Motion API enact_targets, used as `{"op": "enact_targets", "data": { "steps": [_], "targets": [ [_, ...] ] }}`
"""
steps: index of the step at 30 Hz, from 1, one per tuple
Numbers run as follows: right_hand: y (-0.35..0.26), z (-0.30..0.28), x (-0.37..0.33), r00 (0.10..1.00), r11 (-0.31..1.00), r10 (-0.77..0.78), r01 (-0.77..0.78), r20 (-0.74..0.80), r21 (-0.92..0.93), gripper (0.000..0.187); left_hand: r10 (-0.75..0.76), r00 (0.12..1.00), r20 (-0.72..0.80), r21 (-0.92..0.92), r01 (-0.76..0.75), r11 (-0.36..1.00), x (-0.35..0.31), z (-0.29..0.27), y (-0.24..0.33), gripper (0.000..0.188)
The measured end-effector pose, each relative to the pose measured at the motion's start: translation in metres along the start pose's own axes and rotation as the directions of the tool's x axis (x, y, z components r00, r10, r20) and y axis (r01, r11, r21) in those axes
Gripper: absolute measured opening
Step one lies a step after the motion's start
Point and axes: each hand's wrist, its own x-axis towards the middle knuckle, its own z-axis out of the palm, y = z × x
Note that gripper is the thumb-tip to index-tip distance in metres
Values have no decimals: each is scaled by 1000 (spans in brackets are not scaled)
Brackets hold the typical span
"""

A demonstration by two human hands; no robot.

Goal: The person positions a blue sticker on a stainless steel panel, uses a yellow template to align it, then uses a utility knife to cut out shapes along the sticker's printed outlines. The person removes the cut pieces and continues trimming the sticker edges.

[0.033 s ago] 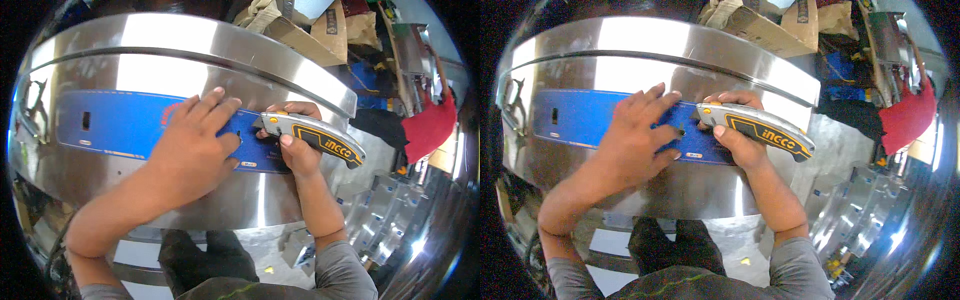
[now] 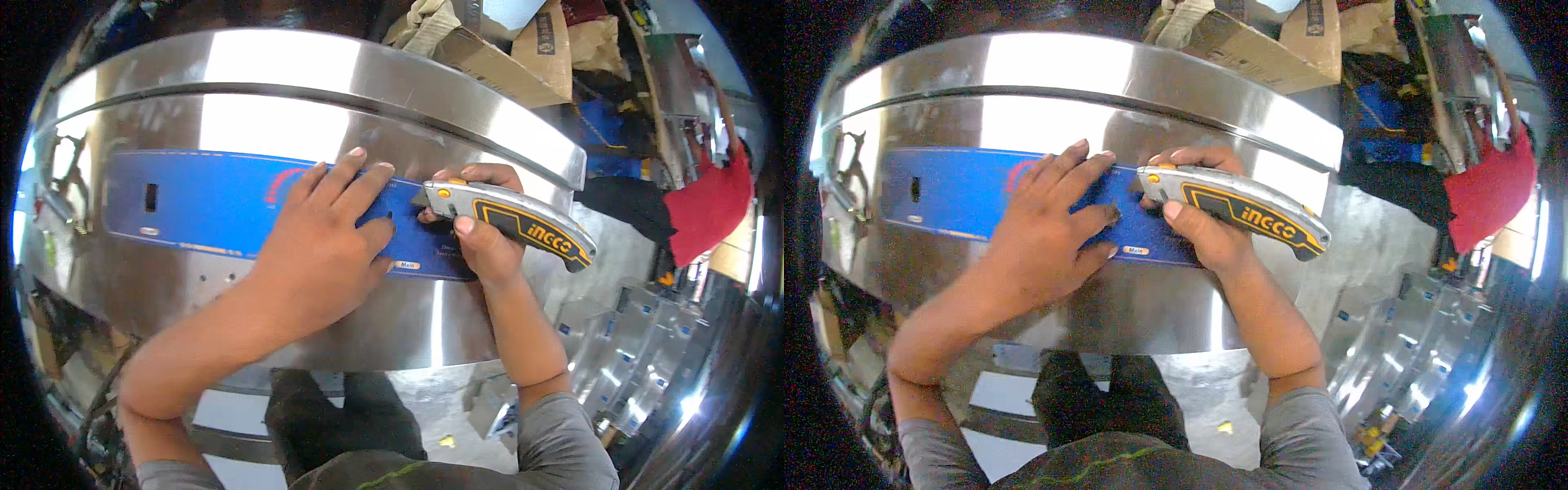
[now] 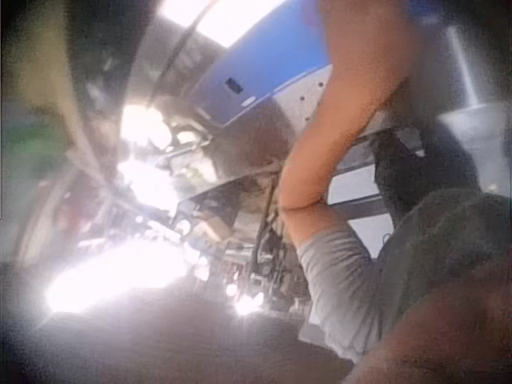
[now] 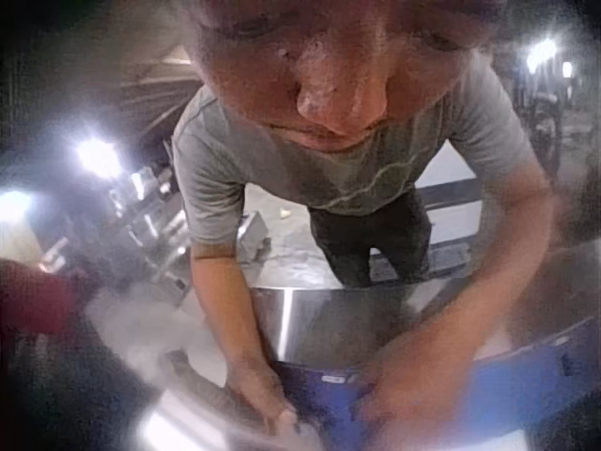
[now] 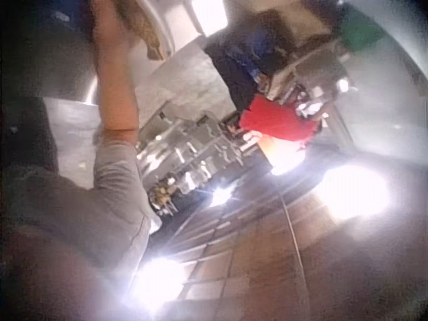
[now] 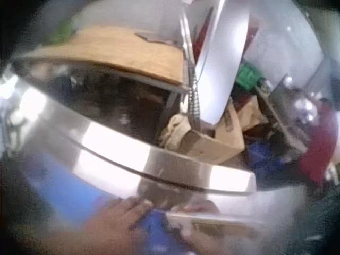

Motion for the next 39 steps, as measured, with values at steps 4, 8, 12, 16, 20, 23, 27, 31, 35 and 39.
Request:
{"op": "enact_targets", "data": {
  "steps": [4,8,12,16,20,23,27,31,35,39],
  "targets": [
    [3,-4,1,997,997,72,-72,-22,20,50,-212,969,-126,148,230,962,-4,16,38,30],
    [-1,-9,12,992,984,124,-126,27,129,47,-382,897,-221,204,426,882,0,37,61,33],
    [-4,-9,16,989,992,115,-119,91,42,41,-489,828,-275,272,555,786,5,48,78,33],
    [-3,-11,18,988,988,119,-127,99,83,35,-594,743,-310,192,661,726,14,55,82,28],
    [2,-13,20,987,986,96,-112,126,127,34,-663,664,-345,59,720,691,18,59,76,24],
    [8,-12,22,987,978,87,-111,135,178,35,-698,621,-358,27,754,657,18,61,73,22],
    [6,-14,23,982,993,72,-87,174,77,36,-728,597,-337,52,784,619,22,59,71,21],
    [-6,-19,21,968,977,153,-178,197,116,38,-671,679,-298,131,725,676,24,52,69,19],
    [-20,-27,23,936,934,242,-296,257,202,38,-524,822,-222,204,565,800,21,42,63,17],
    [-29,-38,20,896,875,337,-412,291,254,38,-403,894,-197,185,438,880,16,39,51,16]
  ]
}}
